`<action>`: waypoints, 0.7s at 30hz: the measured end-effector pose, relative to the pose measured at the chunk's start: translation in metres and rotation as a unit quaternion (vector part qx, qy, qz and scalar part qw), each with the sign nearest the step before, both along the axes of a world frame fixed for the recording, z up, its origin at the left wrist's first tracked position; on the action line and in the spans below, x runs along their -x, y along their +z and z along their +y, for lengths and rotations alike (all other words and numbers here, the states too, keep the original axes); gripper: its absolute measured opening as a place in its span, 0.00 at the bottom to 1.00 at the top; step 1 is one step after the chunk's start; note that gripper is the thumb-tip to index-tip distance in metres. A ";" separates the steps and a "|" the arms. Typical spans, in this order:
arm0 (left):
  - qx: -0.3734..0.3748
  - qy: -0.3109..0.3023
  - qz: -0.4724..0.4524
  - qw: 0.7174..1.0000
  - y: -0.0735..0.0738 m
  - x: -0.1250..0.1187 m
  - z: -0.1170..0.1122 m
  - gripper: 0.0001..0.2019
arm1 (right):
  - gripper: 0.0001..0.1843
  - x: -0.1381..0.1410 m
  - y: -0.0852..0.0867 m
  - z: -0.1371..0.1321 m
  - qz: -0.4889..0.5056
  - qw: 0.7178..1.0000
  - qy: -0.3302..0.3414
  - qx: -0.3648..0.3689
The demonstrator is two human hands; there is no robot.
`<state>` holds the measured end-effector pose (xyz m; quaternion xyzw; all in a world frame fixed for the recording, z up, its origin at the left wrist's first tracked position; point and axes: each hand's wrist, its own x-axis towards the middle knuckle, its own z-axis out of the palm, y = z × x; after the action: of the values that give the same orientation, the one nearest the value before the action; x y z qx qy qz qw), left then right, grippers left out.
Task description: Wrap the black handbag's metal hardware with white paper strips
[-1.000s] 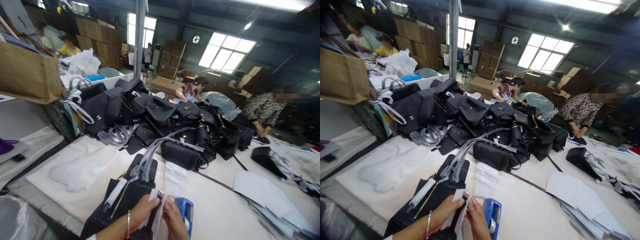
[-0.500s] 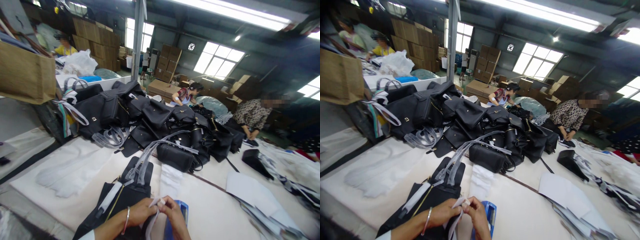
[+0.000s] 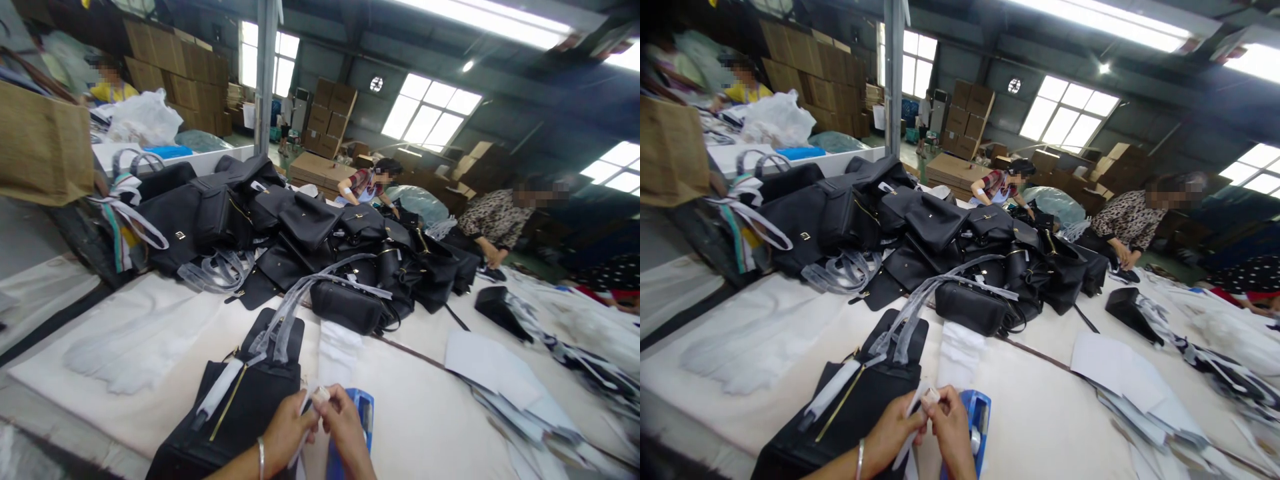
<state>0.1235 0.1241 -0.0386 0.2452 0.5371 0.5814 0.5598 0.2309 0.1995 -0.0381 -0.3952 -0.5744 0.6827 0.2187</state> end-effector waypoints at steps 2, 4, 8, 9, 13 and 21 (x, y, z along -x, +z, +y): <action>-0.006 -0.026 -0.015 1.000 0.002 0.005 -0.002 0.18 | 0.20 -0.006 0.006 0.003 0.032 0.998 0.055 0.025; -0.009 -0.061 -0.025 0.998 0.002 0.011 -0.004 0.19 | 0.24 -0.011 0.012 0.006 0.047 0.995 0.083 0.033; -0.015 -0.144 -0.048 0.988 0.005 0.022 -0.006 0.16 | 0.17 -0.015 0.019 0.008 0.022 0.997 0.077 0.008; -0.011 -0.163 -0.048 0.985 0.006 0.024 -0.005 0.15 | 0.15 -0.014 0.019 0.008 0.013 0.998 0.067 0.006; -0.009 -0.180 -0.009 0.984 0.013 0.025 -0.004 0.12 | 0.14 -0.014 0.015 0.007 -0.047 0.999 0.015 -0.014; -0.008 0.020 0.009 1.000 0.003 -0.005 -0.008 0.18 | 0.16 -0.004 0.003 -0.005 -0.165 0.963 -0.119 -0.175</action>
<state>0.1284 0.1165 -0.0355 0.2443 0.5421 0.5946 0.5412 0.2348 0.1944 -0.0350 -0.5234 -0.6621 0.4657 0.2662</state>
